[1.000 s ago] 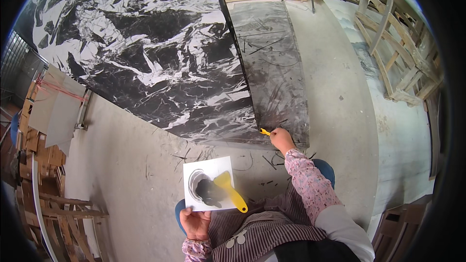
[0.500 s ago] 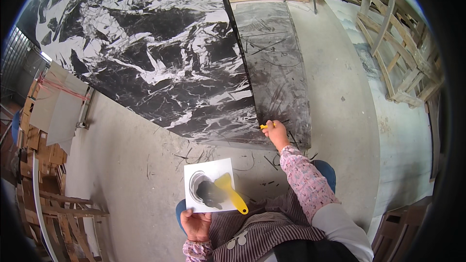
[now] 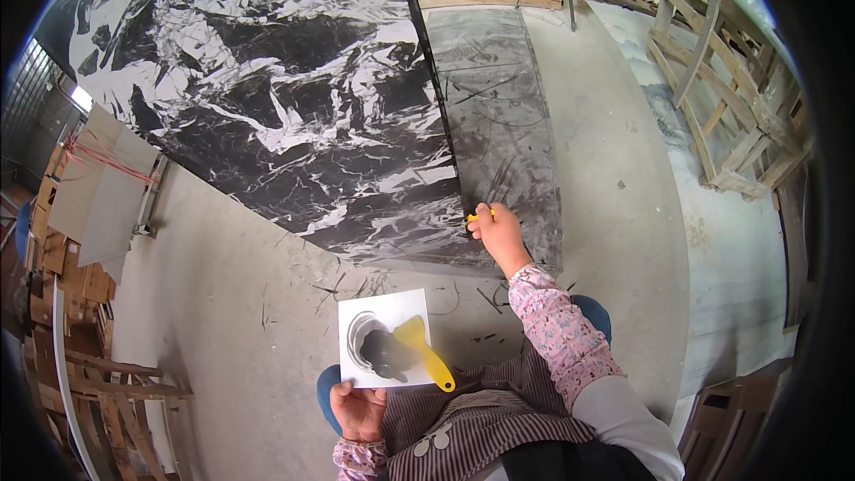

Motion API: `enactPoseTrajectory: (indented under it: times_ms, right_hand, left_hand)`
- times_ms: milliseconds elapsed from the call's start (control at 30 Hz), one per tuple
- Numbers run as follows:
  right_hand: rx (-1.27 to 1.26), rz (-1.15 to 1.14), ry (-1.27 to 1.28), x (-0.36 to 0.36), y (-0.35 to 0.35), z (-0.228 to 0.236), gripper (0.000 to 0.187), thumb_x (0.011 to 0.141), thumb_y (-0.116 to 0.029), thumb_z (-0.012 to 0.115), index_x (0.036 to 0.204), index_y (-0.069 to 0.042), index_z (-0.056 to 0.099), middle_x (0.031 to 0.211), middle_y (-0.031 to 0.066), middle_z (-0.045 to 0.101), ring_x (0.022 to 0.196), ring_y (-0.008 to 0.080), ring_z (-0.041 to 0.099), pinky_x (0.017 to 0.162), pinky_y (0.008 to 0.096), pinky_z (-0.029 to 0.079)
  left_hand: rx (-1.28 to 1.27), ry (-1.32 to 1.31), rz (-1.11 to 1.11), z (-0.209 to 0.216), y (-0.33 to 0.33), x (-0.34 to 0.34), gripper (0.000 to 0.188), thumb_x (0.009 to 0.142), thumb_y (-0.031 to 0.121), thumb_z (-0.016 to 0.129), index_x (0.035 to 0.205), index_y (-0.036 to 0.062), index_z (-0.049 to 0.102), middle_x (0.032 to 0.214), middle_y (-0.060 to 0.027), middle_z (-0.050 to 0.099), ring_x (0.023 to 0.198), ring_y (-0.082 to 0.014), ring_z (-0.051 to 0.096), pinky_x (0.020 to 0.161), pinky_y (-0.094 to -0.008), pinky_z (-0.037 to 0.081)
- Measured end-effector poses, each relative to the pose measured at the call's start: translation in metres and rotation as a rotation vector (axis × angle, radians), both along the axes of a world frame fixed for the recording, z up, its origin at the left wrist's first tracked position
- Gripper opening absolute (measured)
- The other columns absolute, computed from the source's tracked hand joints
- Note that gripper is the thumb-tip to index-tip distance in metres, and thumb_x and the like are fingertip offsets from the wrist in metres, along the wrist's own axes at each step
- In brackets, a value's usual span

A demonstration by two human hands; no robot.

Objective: The person applies a dark substance to the edges and seams of a large black-and-white marble-patterned slab using a yellow plastic scraper. They scoop the substance from a small white container and spread it along the vertical edges and corners of the slab.

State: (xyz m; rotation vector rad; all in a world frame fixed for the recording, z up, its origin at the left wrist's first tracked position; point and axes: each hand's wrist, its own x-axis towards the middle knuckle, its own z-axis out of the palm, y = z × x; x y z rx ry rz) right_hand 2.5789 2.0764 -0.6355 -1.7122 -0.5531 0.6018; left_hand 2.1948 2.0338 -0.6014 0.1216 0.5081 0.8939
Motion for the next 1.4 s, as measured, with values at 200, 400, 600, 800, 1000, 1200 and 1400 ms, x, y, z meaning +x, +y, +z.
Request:
enactPoseTrajectory:
  times_ms: [200, 400, 600, 800, 1000, 1200, 1400]
  right_hand:
    - [0.069, -0.014, 0.065, 0.007, -0.012, 0.029, 0.033, 0.100, -0.027, 0.054, 0.101, 0.004, 0.063, 0.077, 0.0112, 0.072, 0.062, 0.0146, 0.065, 0.060, 0.0287, 0.051]
    - [0.298, -0.087, 0.356, 0.021, -0.087, 0.040, 0.026, 0.099, -0.019, 0.055, 0.118, -0.003, 0.063, 0.086, 0.0081, 0.070, 0.065, 0.0047, 0.054, 0.060, 0.0191, 0.045]
    - [0.252, 0.101, 0.979, -0.008, -0.142, -0.036, 0.027, 0.090, -0.002, 0.055, 0.115, -0.001, 0.062, 0.093, 0.0110, 0.067, 0.074, 0.0146, 0.062, 0.064, 0.0239, 0.051]
    - [0.017, 0.274, 0.841, -0.012, -0.141, -0.067, 0.016, 0.092, -0.014, 0.055, 0.104, -0.006, 0.060, 0.077, 0.0043, 0.060, 0.060, 0.0112, 0.052, 0.052, 0.0251, 0.042]
    - [-0.009, 0.237, 0.741, -0.005, -0.136, -0.075, 0.025, 0.097, -0.026, 0.056, 0.112, -0.006, 0.059, 0.071, 0.0024, 0.057, 0.058, 0.0107, 0.051, 0.050, 0.0264, 0.038]
    - [-0.004, 0.140, 0.781, 0.001, -0.135, -0.081, 0.018, 0.098, -0.020, 0.050, 0.111, -0.008, 0.056, 0.072, 0.0061, 0.057, 0.054, 0.0122, 0.048, 0.046, 0.0269, 0.034]
    - [0.011, 0.129, 0.806, 0.010, -0.137, -0.075, 0.019, 0.097, -0.016, 0.049, 0.112, -0.005, 0.053, 0.075, 0.0090, 0.058, 0.056, 0.0142, 0.049, 0.048, 0.0292, 0.039]
  left_hand:
    - [0.011, 0.001, -0.019, -0.002, 0.003, 0.003, 0.058, 0.082, 0.014, 0.054, 0.137, -0.0006, 0.050, 0.137, -0.0146, 0.059, 0.126, -0.0333, 0.056, 0.105, -0.0539, 0.046]
    - [-0.014, -0.005, 0.011, 0.004, 0.006, 0.014, 0.059, 0.081, 0.014, 0.054, 0.138, -0.0006, 0.050, 0.135, -0.0152, 0.060, 0.124, -0.0342, 0.057, 0.104, -0.0537, 0.047]
    - [-0.025, -0.019, -0.087, -0.002, 0.009, 0.034, 0.060, 0.080, 0.012, 0.056, 0.138, -0.0018, 0.048, 0.133, -0.0171, 0.061, 0.123, -0.0346, 0.058, 0.104, -0.0539, 0.049]
    - [0.019, 0.000, -0.205, 0.003, 0.000, 0.053, 0.028, 0.083, 0.007, 0.059, 0.109, 0.0009, 0.066, 0.113, -0.0110, 0.070, 0.109, -0.0281, 0.064, 0.096, -0.0481, 0.053]
    - [0.061, 0.027, -0.245, -0.005, -0.005, 0.067, 0.019, 0.084, 0.011, 0.060, 0.099, 0.0049, 0.068, 0.108, -0.0100, 0.071, 0.101, -0.0271, 0.067, 0.087, -0.0448, 0.056]
    - [0.073, 0.105, -0.308, -0.014, 0.003, 0.063, 0.032, 0.083, 0.016, 0.061, 0.111, 0.0031, 0.066, 0.108, -0.0130, 0.071, 0.096, -0.0322, 0.068, 0.087, -0.0448, 0.056]
    - [0.139, 0.042, -0.334, -0.005, -0.002, 0.066, 0.040, 0.083, 0.016, 0.060, 0.120, 0.0027, 0.061, 0.110, -0.0116, 0.070, 0.097, -0.0300, 0.066, 0.085, -0.0431, 0.055]
